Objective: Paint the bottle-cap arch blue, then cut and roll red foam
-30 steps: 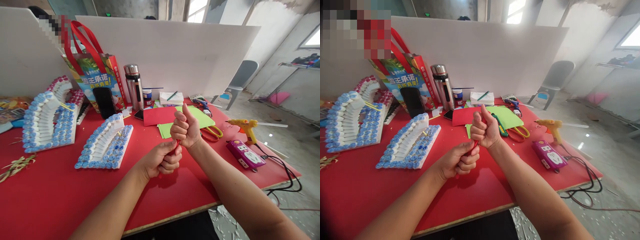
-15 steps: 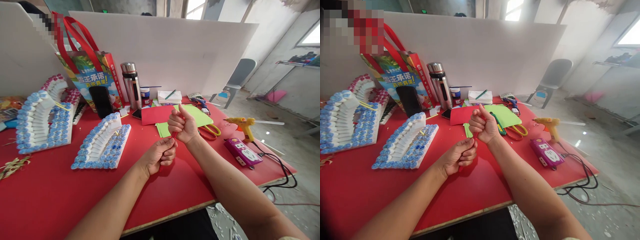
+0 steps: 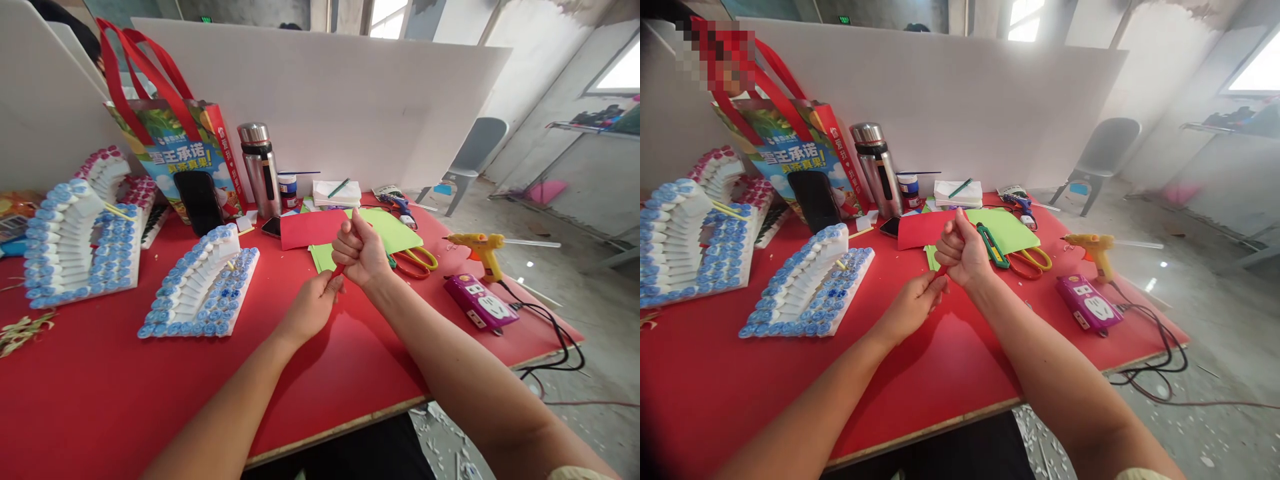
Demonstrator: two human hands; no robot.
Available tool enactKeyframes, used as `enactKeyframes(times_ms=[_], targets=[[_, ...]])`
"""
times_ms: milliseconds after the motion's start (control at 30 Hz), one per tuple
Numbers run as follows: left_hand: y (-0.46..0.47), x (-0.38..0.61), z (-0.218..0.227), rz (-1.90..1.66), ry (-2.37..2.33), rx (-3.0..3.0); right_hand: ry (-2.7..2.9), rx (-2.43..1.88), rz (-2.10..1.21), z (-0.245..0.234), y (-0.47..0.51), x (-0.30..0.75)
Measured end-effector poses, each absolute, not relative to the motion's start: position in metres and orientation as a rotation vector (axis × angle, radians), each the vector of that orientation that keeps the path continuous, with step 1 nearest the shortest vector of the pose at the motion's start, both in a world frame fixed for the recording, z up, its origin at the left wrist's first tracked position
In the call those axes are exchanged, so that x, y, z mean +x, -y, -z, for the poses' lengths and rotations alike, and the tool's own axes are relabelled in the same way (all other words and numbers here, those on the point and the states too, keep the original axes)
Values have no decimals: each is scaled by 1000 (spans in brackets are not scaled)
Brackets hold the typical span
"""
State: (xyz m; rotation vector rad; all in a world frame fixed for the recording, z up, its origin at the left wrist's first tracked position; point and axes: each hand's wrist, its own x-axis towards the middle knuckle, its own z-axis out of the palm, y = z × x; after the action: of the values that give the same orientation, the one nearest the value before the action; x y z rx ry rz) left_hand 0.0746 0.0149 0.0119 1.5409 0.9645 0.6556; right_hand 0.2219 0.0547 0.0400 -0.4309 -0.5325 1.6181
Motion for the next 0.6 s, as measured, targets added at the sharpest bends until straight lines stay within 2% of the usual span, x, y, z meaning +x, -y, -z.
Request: enactKeyframes(times_ms=[133, 233, 467, 600], targets=[[-17, 67, -21, -329, -439, 899, 639, -308, -1767, -44, -52, 230], [-15, 65, -23, -267, -255, 686, 645, -237, -1784, -43, -51, 233], [-14, 73, -12, -351, -227, 558, 674, -78, -1835, -38, -55, 235], [-18, 74, -8, -434, -397, 718, 650, -175, -1817, -38, -57, 236]])
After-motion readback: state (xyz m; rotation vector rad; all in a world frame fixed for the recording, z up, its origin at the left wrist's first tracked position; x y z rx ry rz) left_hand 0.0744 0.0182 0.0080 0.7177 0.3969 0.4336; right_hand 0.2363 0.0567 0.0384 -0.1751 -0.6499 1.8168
